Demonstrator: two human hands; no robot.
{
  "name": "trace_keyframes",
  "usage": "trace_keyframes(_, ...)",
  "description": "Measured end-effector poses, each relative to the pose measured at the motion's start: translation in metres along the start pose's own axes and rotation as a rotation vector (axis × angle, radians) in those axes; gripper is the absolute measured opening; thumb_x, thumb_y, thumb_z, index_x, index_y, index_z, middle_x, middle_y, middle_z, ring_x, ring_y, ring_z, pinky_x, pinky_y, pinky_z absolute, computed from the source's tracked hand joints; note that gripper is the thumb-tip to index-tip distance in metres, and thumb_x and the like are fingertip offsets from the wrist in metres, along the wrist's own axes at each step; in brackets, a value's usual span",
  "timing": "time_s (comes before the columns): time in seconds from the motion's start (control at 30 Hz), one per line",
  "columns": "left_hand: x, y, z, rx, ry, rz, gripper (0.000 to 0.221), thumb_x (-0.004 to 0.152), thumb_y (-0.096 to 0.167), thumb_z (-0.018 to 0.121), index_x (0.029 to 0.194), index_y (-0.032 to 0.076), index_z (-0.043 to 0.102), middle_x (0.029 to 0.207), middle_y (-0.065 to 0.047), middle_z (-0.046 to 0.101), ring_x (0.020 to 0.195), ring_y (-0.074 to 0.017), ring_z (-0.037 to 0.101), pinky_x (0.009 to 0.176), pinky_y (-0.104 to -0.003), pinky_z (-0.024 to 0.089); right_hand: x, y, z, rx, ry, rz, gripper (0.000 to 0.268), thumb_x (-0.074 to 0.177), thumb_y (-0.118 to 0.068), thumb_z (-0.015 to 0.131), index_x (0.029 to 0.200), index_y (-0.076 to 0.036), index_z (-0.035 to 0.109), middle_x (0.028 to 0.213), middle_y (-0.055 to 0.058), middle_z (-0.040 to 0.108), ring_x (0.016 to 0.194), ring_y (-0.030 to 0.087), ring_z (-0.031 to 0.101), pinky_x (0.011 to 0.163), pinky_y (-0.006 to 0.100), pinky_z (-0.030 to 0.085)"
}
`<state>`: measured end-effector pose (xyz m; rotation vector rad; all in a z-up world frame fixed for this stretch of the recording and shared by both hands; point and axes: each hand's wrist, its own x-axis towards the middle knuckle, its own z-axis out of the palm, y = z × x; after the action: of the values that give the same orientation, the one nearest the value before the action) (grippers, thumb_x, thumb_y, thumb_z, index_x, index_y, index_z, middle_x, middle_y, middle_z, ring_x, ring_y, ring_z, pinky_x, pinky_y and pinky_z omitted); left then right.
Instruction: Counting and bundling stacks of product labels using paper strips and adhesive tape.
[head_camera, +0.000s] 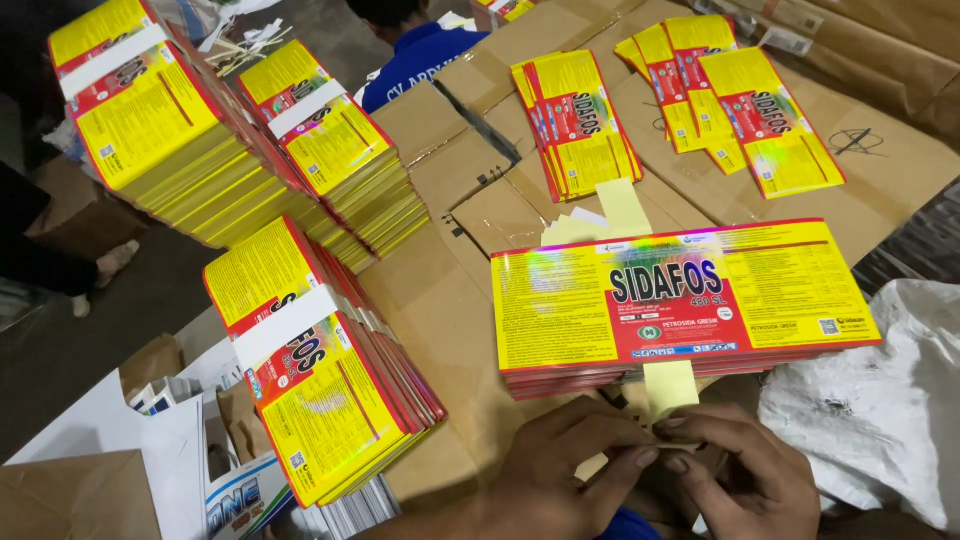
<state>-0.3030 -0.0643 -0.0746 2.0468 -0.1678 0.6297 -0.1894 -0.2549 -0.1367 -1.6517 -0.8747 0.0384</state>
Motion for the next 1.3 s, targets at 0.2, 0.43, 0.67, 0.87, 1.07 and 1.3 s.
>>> trace_keyframes(0.2, -0.007, 0.001, -0.002, -0.218, 0.022, -0.261, 0.015, 0.100, 0.012, 0.077, 0.112, 0.005, 0.070, 0.105, -0.007, 0.075, 0.096, -0.0178, 0.077, 0.086, -0.029, 0.063, 0.009, -0.022, 0.010, -0.026, 0.050, -0.027, 0.019, 0.080, 0.001, 0.077, 0.098, 0.001, 0.070, 0.097, 0.013, 0.076, 0.090, 0.017, 0.076, 0.081, 0.027, 0.059)
trace_keyframes(0.43, -0.010, -0.002, -0.006, -0.434, -0.061, -0.378, 0.014, 0.105, 0.012, 0.072, 0.114, 0.002, 0.071, 0.098, -0.007, 0.076, 0.094, -0.0134, 0.075, 0.088, -0.026, 0.062, 0.005, -0.011, 0.006, -0.059, 0.034, 0.006, 0.022, 0.081, 0.002, 0.078, 0.101, 0.002, 0.069, 0.098, 0.014, 0.075, 0.090, 0.017, 0.075, 0.083, 0.025, 0.058)
trace_keyframes(0.67, -0.004, 0.003, -0.015, -0.495, -0.130, -0.369, 0.013, 0.104, 0.010, 0.069, 0.114, 0.002, 0.071, 0.099, -0.005, 0.075, 0.091, -0.0088, 0.072, 0.087, -0.025, 0.060, 0.007, -0.012, 0.003, -0.041, -0.008, 0.043, 0.025, 0.081, 0.003, 0.077, 0.104, 0.002, 0.070, 0.099, 0.013, 0.076, 0.089, 0.014, 0.073, 0.080, 0.024, 0.056)
trace_keyframes(0.87, -0.005, 0.000, -0.016, -0.427, -0.138, -0.348, 0.013, 0.104, 0.011, 0.070, 0.112, 0.002, 0.073, 0.097, -0.004, 0.075, 0.090, -0.0073, 0.071, 0.083, -0.023, 0.060, 0.011, -0.027, 0.004, -0.043, 0.005, 0.117, 0.027, 0.077, 0.002, 0.075, 0.103, 0.002, 0.068, 0.100, 0.012, 0.073, 0.085, 0.009, 0.072, 0.068, 0.017, 0.055)
trace_keyframes(1.07, -0.003, -0.008, -0.011, -0.496, -0.158, -0.388, 0.015, 0.105, 0.011, 0.070, 0.114, 0.000, 0.071, 0.098, -0.005, 0.074, 0.090, -0.0088, 0.073, 0.085, -0.025, 0.061, 0.017, -0.045, 0.010, -0.016, 0.035, 0.168, 0.022, 0.075, 0.007, 0.074, 0.095, 0.002, 0.068, 0.093, 0.009, 0.074, 0.075, 0.007, 0.067, 0.059, 0.018, 0.048)
trace_keyframes(1.3, 0.002, -0.004, -0.013, -0.454, -0.162, -0.393, 0.016, 0.103, 0.011, 0.071, 0.115, 0.000, 0.072, 0.105, -0.007, 0.075, 0.095, -0.0120, 0.075, 0.086, -0.026, 0.062, 0.023, -0.050, 0.011, -0.123, 0.066, 0.043, 0.021, 0.073, 0.002, 0.078, 0.092, 0.000, 0.069, 0.083, 0.006, 0.071, 0.069, 0.010, 0.067, 0.063, 0.022, 0.051)
